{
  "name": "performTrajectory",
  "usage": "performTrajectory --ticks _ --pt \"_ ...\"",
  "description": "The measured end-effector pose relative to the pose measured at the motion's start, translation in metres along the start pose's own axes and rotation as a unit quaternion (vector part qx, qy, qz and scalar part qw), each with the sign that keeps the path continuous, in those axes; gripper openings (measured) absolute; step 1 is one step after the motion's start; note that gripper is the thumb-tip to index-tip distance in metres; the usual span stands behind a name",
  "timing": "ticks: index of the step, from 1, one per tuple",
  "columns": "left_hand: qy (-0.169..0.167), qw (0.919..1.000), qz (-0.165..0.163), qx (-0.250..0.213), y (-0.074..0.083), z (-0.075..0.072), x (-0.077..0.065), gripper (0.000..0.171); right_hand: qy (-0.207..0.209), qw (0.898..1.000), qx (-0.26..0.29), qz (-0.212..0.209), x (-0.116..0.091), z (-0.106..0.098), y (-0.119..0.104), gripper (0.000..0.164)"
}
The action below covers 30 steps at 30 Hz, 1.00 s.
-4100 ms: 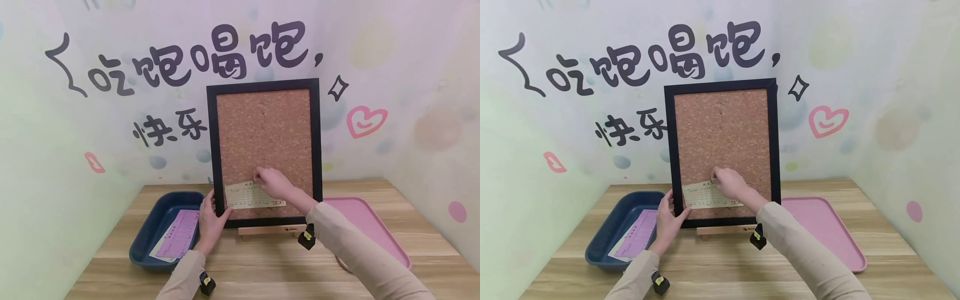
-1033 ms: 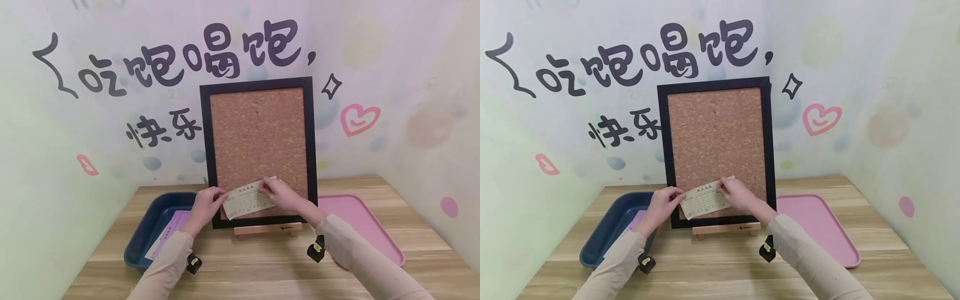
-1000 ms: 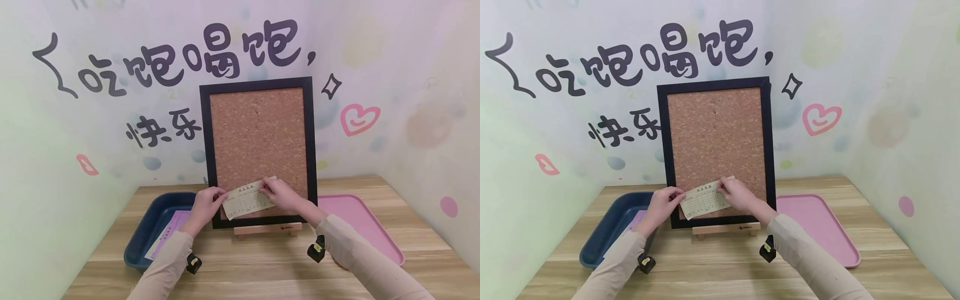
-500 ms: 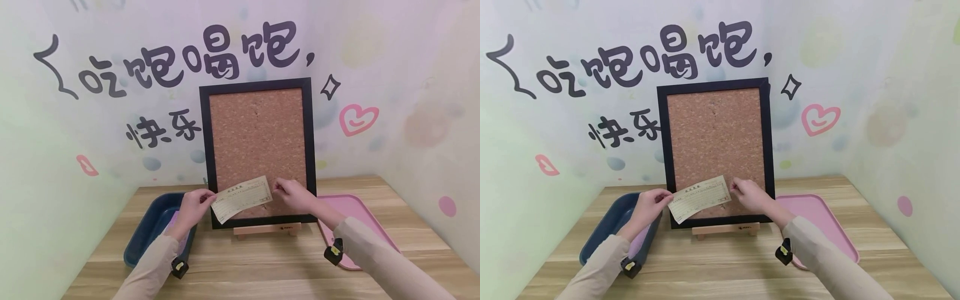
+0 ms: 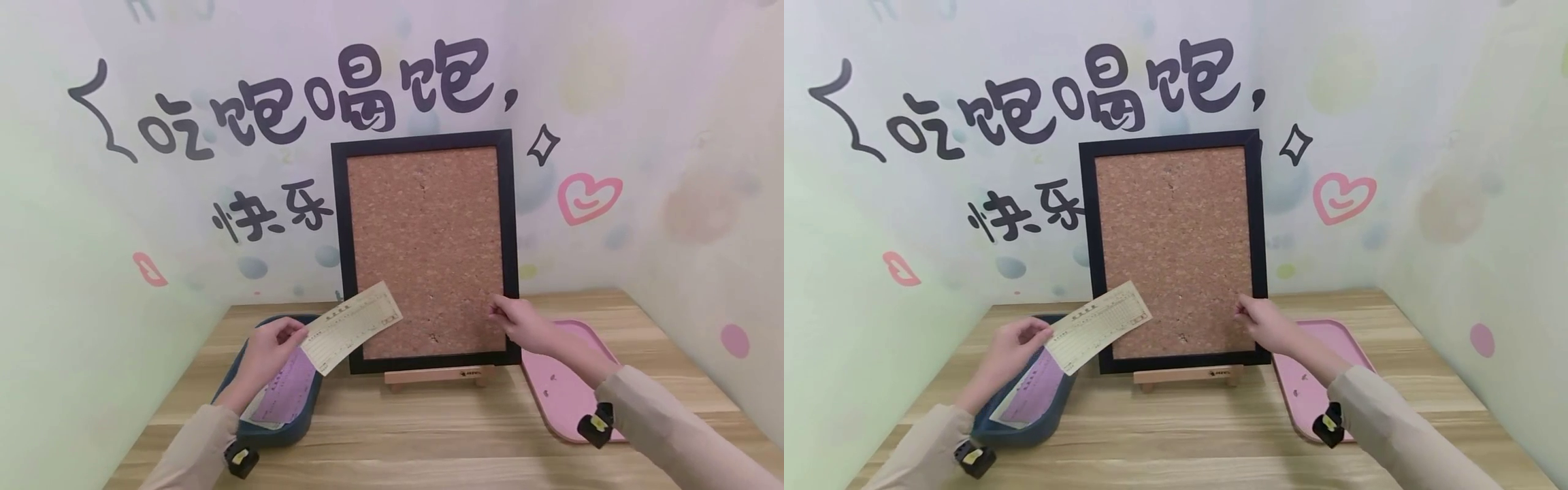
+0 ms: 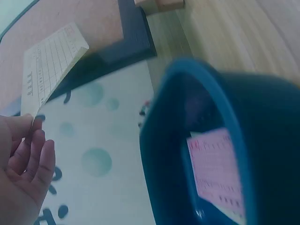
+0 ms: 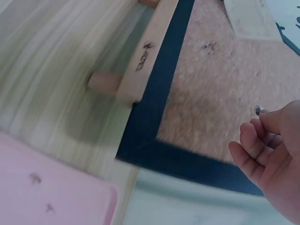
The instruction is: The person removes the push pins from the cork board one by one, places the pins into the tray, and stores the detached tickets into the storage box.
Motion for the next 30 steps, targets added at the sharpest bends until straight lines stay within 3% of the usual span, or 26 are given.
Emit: performTrajectory --ticks 9,16,23,26,30 --pt "0.019 0.9994 -0.028 0.0 -0.022 -0.026 -0.024 0.009 -0.041 0.997 0.03 0.061 -0.027 -0.011 0.028 0.006" --pt "0.067 0.9973 -0.02 0.025 -0.033 -0.042 -0.039 0.008 -0.03 0.994 0.013 0.104 -0.047 -0.013 0.047 0.009" --pt "0.097 0.9948 -0.03 0.01 -0.06 -0.05 -0.059 0.006 -0.005 0.995 0.02 0.093 -0.068 -0.006 0.064 0.012" --pt "0.103 0.9934 -0.048 0.012 -0.065 -0.055 -0.067 0.008 0.008 0.997 0.04 0.071 -0.076 -0.003 0.071 0.014" --pt "0.096 0.9894 -0.104 0.033 -0.068 -0.057 -0.075 0.014 -0.002 0.996 0.056 0.076 -0.088 0.001 0.08 0.012"
Point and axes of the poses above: each hand's wrist, its own x-axis towards the middle knuckle, its own z-axis out of the palm, y = z × x, the point moved 4 cm from there along x, towards the middle knuckle, and after that the axes turned 8 degrees about z, right-handed, at the moved point
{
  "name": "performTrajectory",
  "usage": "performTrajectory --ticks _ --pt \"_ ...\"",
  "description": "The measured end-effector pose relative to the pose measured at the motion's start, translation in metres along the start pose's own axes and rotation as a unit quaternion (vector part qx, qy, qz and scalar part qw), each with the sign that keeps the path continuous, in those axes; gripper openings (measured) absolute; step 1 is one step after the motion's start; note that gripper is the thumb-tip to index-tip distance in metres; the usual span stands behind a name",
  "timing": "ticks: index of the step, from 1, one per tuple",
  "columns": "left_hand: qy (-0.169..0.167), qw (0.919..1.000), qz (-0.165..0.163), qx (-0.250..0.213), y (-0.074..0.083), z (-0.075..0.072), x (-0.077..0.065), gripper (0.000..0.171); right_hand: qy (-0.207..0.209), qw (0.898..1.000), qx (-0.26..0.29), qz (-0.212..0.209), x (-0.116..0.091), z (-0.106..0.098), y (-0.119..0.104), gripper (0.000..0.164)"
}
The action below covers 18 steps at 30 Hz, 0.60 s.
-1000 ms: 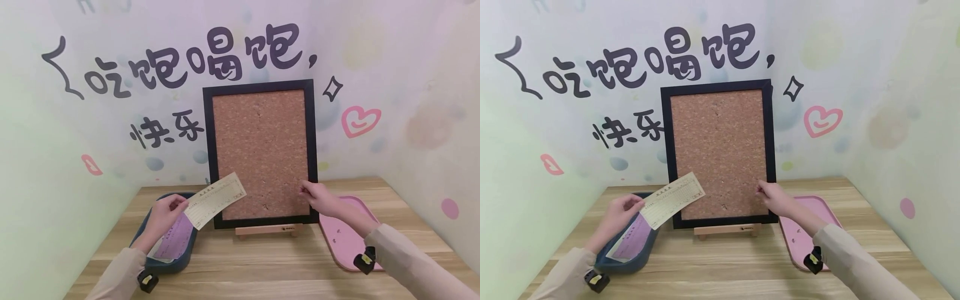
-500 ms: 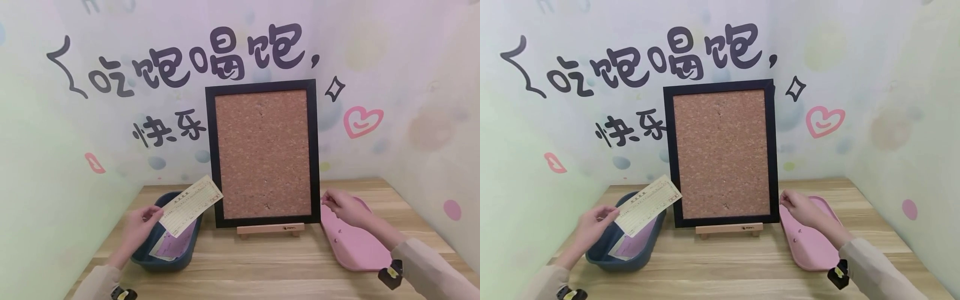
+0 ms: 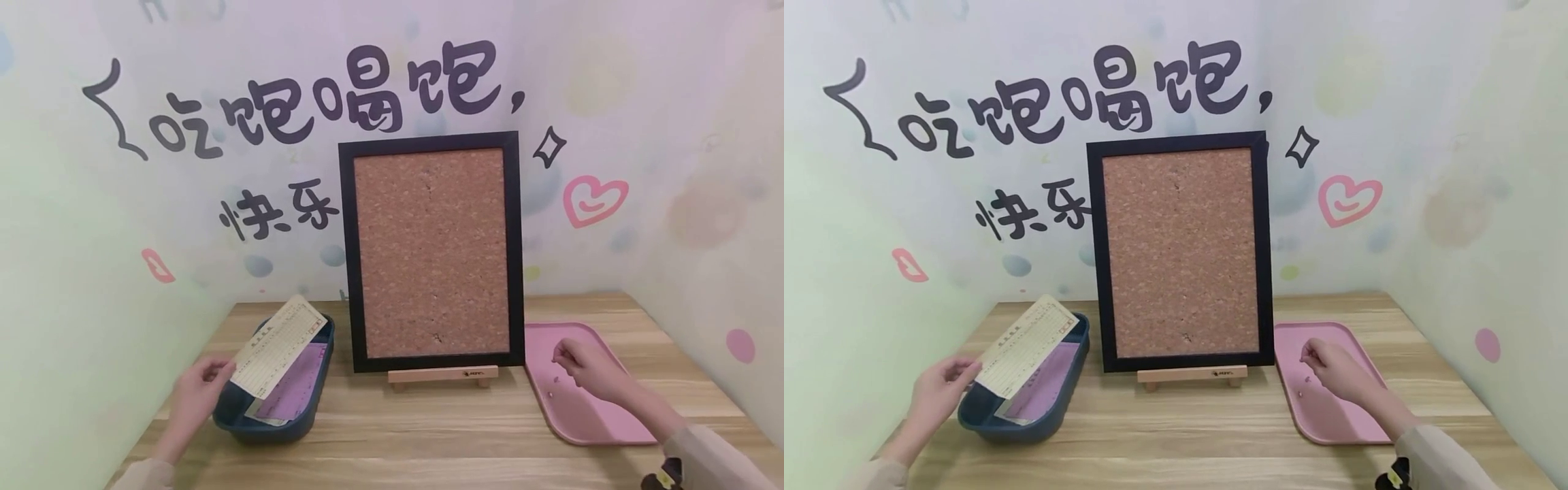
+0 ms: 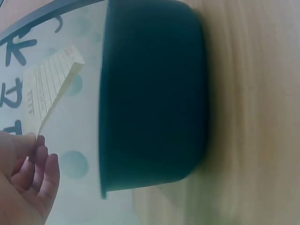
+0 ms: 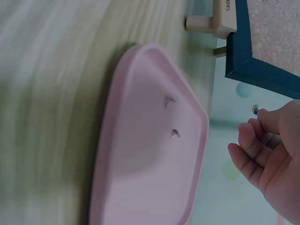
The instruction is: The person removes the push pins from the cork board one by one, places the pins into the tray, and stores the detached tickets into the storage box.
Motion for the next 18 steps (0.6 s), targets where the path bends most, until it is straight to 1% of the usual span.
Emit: performTrajectory --ticks 2,6,8,10,14,18 --pt "-0.005 0.9996 -0.026 0.01 -0.004 0.001 -0.004 0.016 -0.006 1.0 -0.001 0.014 -0.004 0.001 0.005 0.008" --pt "-0.015 0.9975 -0.068 0.009 -0.009 0.009 -0.01 0.018 0.009 1.0 -0.012 0.012 -0.013 0.003 0.014 0.006" --pt "-0.019 0.9961 -0.086 0.006 -0.01 0.014 -0.012 0.019 0.016 1.0 -0.018 0.015 -0.017 0.005 0.018 0.007" --pt "-0.017 0.995 -0.098 0.006 -0.011 0.017 -0.014 0.018 0.011 1.0 -0.019 0.022 -0.021 0.009 0.023 0.009" --pt "-0.003 0.9948 -0.101 0.016 -0.01 0.023 -0.015 0.018 -0.011 0.999 -0.024 0.042 -0.028 0.019 0.033 0.008" --pt "0.005 0.996 -0.083 0.034 -0.007 0.031 -0.016 0.016 -0.013 0.997 -0.049 0.062 -0.033 0.026 0.041 0.009"
Point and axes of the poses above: each hand's wrist, its own x-axis towards the middle knuckle, its own z-axis out of the palm, y = z × x, the point moved 4 cm from there along x, towards the middle knuckle, and after that the axes turned 8 degrees about z, right-handed, at the moved point
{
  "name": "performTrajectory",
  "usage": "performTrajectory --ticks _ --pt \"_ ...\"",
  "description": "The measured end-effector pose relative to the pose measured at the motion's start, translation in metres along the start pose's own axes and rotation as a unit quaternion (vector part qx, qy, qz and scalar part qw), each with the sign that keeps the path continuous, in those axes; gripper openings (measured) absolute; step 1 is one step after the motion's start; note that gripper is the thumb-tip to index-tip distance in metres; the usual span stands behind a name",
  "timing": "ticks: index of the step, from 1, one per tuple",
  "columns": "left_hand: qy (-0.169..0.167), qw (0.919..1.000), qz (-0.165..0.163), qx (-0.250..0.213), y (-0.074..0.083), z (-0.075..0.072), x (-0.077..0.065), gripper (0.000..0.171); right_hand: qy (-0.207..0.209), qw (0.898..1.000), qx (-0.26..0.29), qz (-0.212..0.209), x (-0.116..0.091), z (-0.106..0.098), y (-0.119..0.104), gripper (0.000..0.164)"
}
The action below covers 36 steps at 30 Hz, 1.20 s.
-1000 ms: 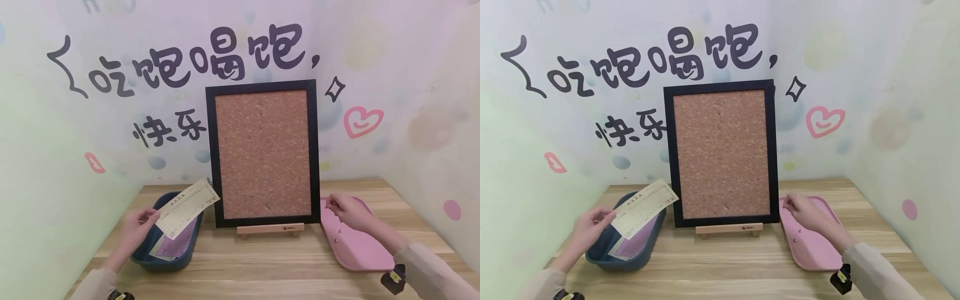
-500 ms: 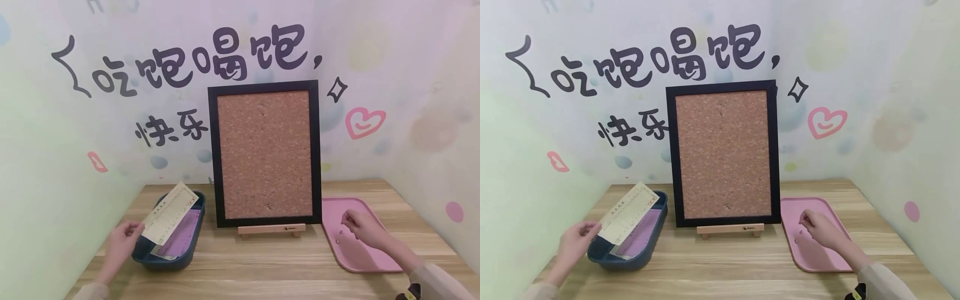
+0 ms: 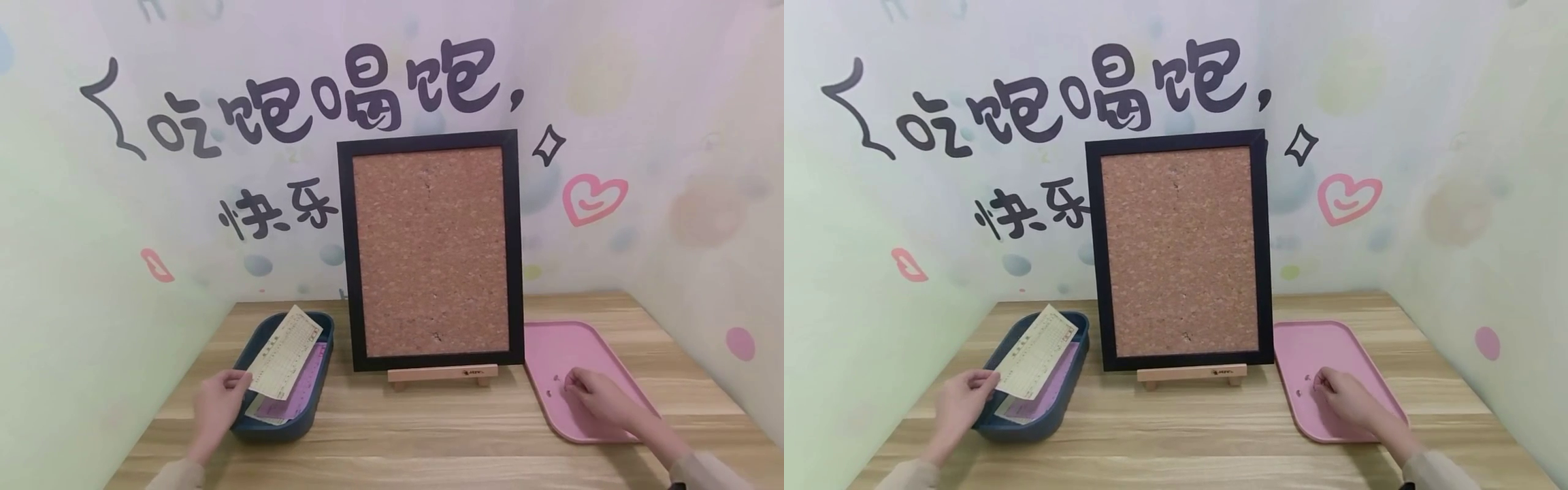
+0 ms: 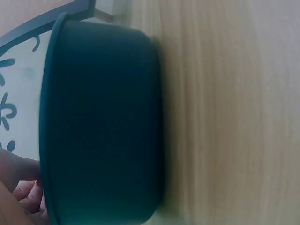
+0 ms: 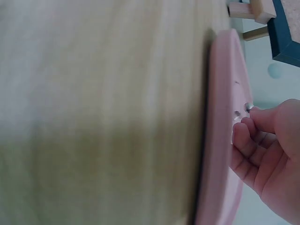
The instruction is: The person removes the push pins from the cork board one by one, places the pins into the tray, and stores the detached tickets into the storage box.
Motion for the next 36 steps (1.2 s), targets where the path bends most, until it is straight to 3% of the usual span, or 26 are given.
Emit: performTrajectory --ticks 8,25,36 --pt "-0.018 0.9996 0.018 0.012 0.007 0.012 -0.005 0.017 -0.026 1.0 0.011 0.01 0.001 0.008 0.008 0.006" --pt "-0.064 0.997 0.023 0.036 0.008 0.017 -0.008 0.018 -0.02 1.0 0.002 0.021 0.004 0.008 0.006 0.005" --pt "-0.143 0.9873 0.02 0.066 0.007 0.021 -0.004 0.025 -0.022 0.999 0.005 0.027 0.002 0.009 0.009 0.005"
Point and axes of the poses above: each hand's wrist, its own x-axis towards the middle knuckle, its own z-axis out of the palm, y = z × x, the point moved 4 cm from there along x, towards the middle knuckle, and after that the axes turned 8 degrees about z, right-handed, at the moved point
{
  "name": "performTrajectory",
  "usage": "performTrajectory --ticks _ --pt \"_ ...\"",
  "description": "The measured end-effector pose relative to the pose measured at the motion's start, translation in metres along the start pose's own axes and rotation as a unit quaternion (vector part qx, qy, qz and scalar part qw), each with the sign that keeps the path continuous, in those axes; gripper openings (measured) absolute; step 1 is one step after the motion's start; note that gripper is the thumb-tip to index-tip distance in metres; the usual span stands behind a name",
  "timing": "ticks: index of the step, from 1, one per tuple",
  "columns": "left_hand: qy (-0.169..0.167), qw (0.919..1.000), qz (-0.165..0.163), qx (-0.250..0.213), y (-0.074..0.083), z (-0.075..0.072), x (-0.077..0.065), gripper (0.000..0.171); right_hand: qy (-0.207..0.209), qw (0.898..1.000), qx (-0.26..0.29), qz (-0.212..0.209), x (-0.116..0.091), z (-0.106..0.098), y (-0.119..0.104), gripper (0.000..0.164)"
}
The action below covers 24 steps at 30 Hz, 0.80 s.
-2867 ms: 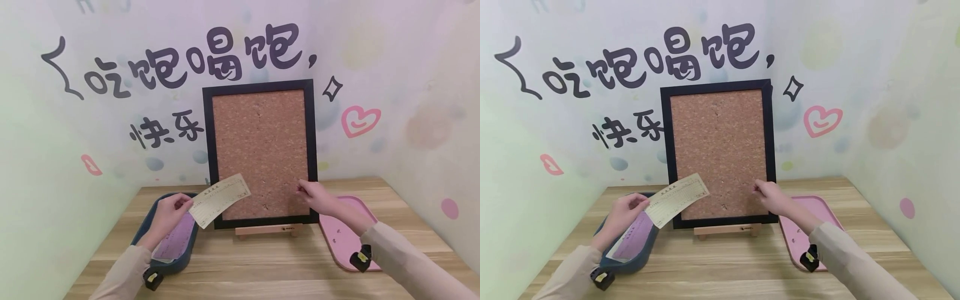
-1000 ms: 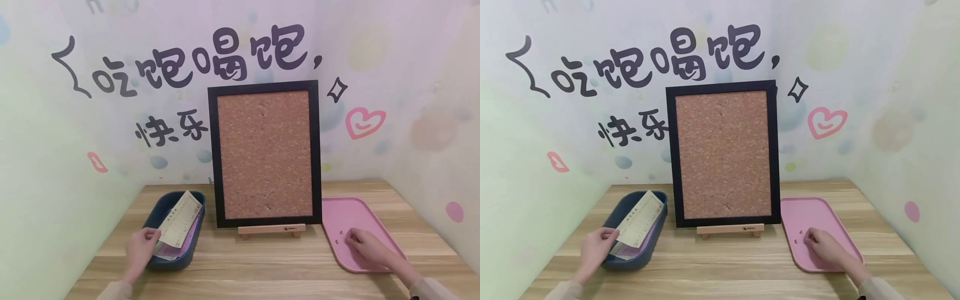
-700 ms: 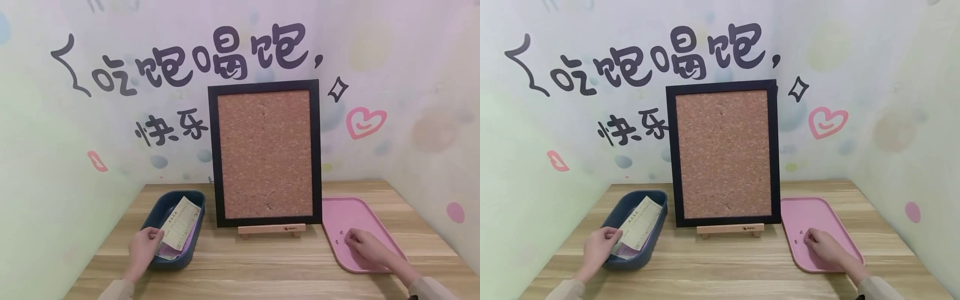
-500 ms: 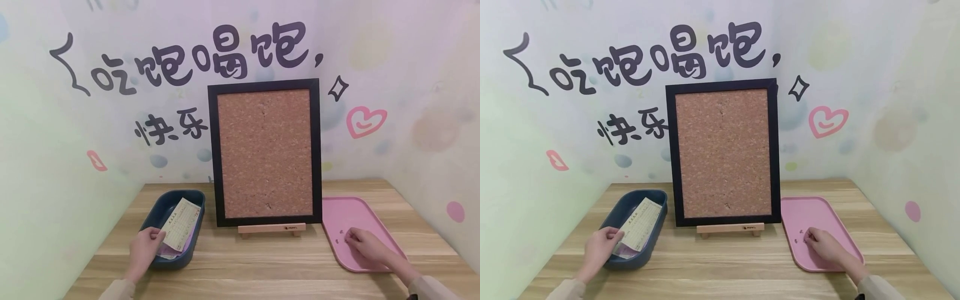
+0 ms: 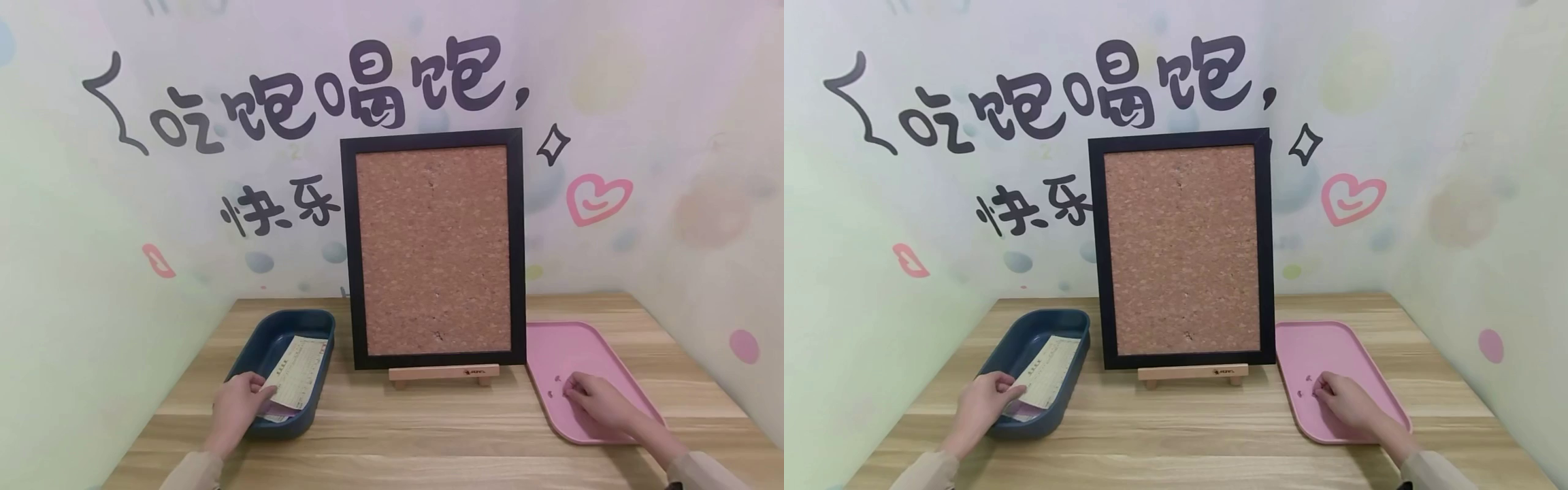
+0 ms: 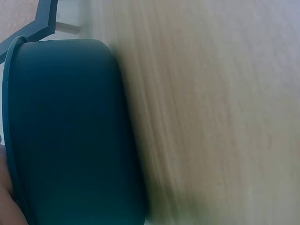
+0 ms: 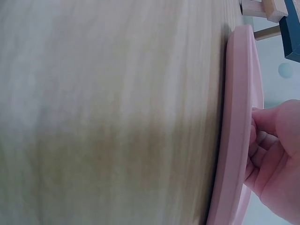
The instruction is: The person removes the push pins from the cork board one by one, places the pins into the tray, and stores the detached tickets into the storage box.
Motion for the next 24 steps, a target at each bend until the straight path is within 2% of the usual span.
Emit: performTrajectory --ticks 11,18,21,24 --pt "-0.022 0.9992 0.013 0.031 -0.001 -0.003 0.001 0.024 -0.009 0.999 0.031 -0.008 0.001 -0.003 -0.001 0.013" --pt "-0.001 0.9992 0.033 0.021 0.006 -0.013 0.009 0.022 -0.004 1.0 0.005 -0.013 0.007 -0.012 -0.004 0.009" --pt "0.008 0.9983 0.055 0.016 0.009 -0.018 0.016 0.022 0.009 1.0 -0.005 -0.026 0.013 -0.019 -0.007 0.006" --pt "0.014 0.9948 0.099 0.018 0.013 -0.021 0.028 0.022 0.032 0.998 -0.021 -0.049 0.021 -0.03 -0.013 0.007"
Point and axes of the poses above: each hand's wrist, its own x-axis towards the middle knuckle, its own z-axis out of the palm, y = z × x, the point moved 4 cm from there along x, towards the middle knuckle, and after that the axes turned 8 degrees about z, right-handed, at the moved point
